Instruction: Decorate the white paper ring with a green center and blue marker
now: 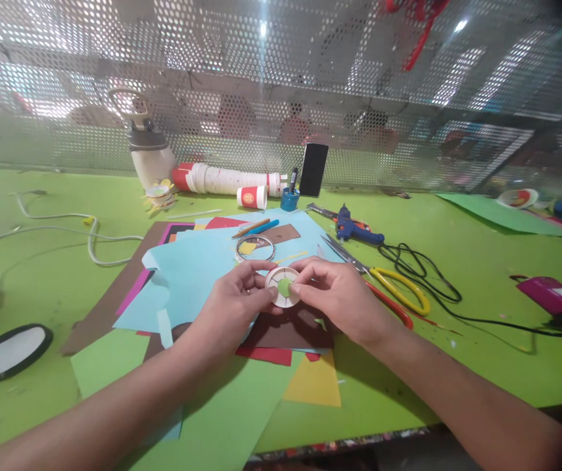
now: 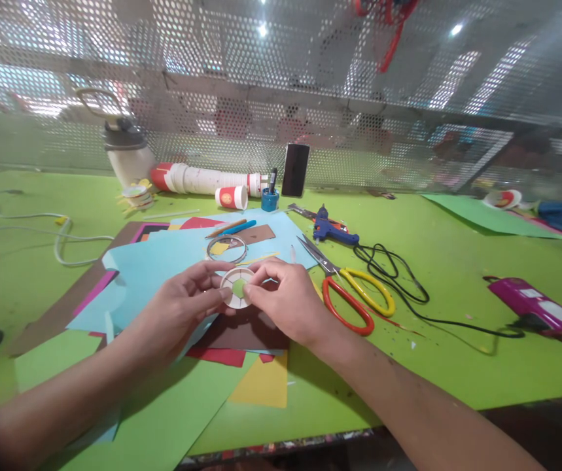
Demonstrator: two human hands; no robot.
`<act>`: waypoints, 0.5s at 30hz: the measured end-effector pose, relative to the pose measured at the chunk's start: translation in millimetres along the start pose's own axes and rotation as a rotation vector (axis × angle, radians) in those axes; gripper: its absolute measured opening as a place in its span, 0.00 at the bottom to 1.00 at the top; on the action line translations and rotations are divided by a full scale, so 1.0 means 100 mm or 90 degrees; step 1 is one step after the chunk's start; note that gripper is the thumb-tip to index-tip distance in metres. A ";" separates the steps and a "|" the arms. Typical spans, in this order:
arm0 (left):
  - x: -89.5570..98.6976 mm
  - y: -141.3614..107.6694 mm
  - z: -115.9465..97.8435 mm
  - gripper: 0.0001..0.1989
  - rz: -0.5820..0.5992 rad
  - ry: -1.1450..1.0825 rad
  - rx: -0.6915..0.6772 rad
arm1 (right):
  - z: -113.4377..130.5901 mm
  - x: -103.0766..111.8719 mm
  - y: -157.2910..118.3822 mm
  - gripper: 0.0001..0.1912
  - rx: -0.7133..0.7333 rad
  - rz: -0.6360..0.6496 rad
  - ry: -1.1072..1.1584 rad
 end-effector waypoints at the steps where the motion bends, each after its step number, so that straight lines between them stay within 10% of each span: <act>1: 0.00 0.00 0.00 0.21 -0.001 -0.002 0.000 | 0.00 0.00 0.00 0.08 -0.001 0.001 -0.001; 15: 0.00 -0.01 -0.01 0.20 -0.006 0.005 0.005 | 0.01 -0.01 0.00 0.08 -0.010 0.003 -0.006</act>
Point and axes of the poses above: each hand's wrist, its own y-axis towards the middle knuckle, its own x-axis out of the back of the hand, z = x × y, the point moved 5 cm from there along y, towards the middle knuckle, and after that the axes turned 10 degrees about z, right-handed, at the moved point
